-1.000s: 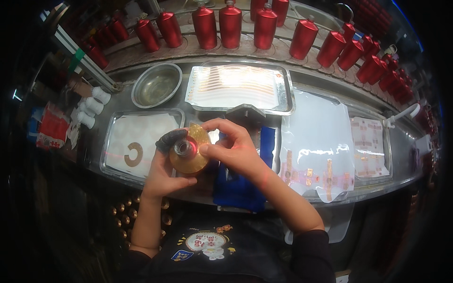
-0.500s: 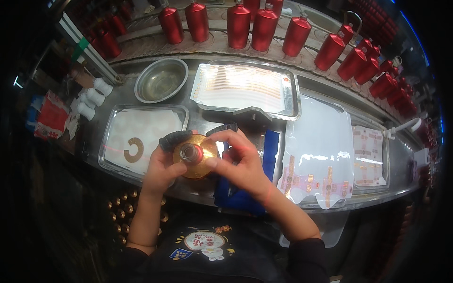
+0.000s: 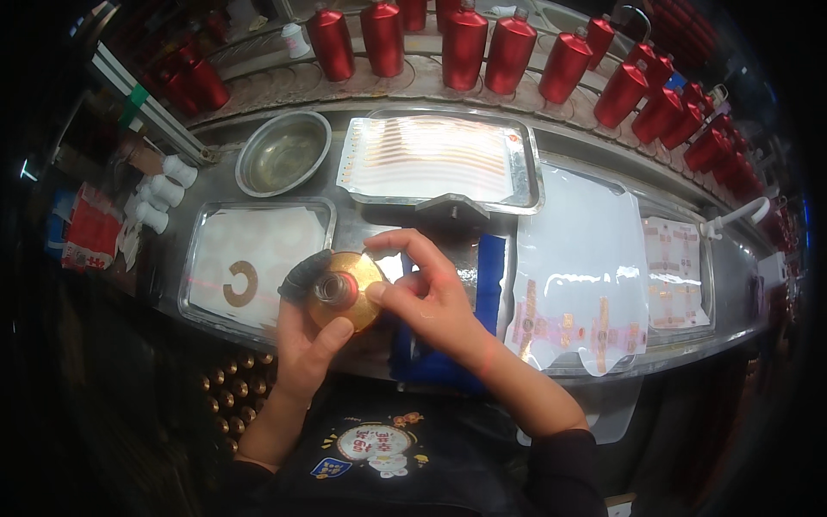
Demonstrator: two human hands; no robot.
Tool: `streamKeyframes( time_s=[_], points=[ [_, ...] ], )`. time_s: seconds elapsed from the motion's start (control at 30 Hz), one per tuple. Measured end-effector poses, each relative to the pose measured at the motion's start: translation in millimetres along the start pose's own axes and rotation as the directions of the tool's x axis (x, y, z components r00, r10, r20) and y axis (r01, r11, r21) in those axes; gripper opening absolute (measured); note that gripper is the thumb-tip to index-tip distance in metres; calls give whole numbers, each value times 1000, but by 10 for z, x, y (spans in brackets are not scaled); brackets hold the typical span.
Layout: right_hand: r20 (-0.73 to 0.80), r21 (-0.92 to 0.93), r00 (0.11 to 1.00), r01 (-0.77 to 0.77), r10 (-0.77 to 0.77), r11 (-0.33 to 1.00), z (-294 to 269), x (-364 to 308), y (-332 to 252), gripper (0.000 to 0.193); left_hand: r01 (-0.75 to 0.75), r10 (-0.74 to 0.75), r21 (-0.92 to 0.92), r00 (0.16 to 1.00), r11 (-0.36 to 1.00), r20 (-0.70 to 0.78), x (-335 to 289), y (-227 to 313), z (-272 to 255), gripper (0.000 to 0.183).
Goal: The person applies adhesive labels to red cylindrical bottles. They peel the backing from a label sheet, place a label on the bottle, smooth it down, and then place the finished bottle on a nearby rack. The process is repeated for multiple bottles.
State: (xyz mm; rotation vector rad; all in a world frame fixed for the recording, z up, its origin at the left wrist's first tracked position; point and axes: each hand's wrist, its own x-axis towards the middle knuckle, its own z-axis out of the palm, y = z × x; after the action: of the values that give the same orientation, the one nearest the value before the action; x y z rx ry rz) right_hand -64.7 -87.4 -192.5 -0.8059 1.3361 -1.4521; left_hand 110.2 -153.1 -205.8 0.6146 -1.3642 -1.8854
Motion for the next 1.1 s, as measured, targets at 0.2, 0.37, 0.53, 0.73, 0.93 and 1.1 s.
streamKeyframes(
  time_s=[0.2,0.37,0.53,0.73,0.93,1.1],
  points=[
    [-50,168,998,-17,25,986,145,-213,129,54,8,-15,-38,986,999,-168,70,-57,154,69],
    [-143,-44,985,90,-95,995,169,-338,162,51,71,-49,-139,986,988,158,252,-69,-198,64],
    [-44,-49,995,-91,88,995,-44,-160,74,48,119,-117,-3,983,993,138,222,-58,-165,65],
    [26,240,985,-173,172,955,-150,4,44,38,55,-61,45,989,997,137,244,-12,-135,63],
    [88,62,986,-148,143,987,-193,86,86,32,69,-75,67,993,995,96,214,12,-77,63],
    [108,135,983,-161,147,978,-178,179,93,31,70,-76,55,992,996,105,236,35,-54,63]
  ],
)
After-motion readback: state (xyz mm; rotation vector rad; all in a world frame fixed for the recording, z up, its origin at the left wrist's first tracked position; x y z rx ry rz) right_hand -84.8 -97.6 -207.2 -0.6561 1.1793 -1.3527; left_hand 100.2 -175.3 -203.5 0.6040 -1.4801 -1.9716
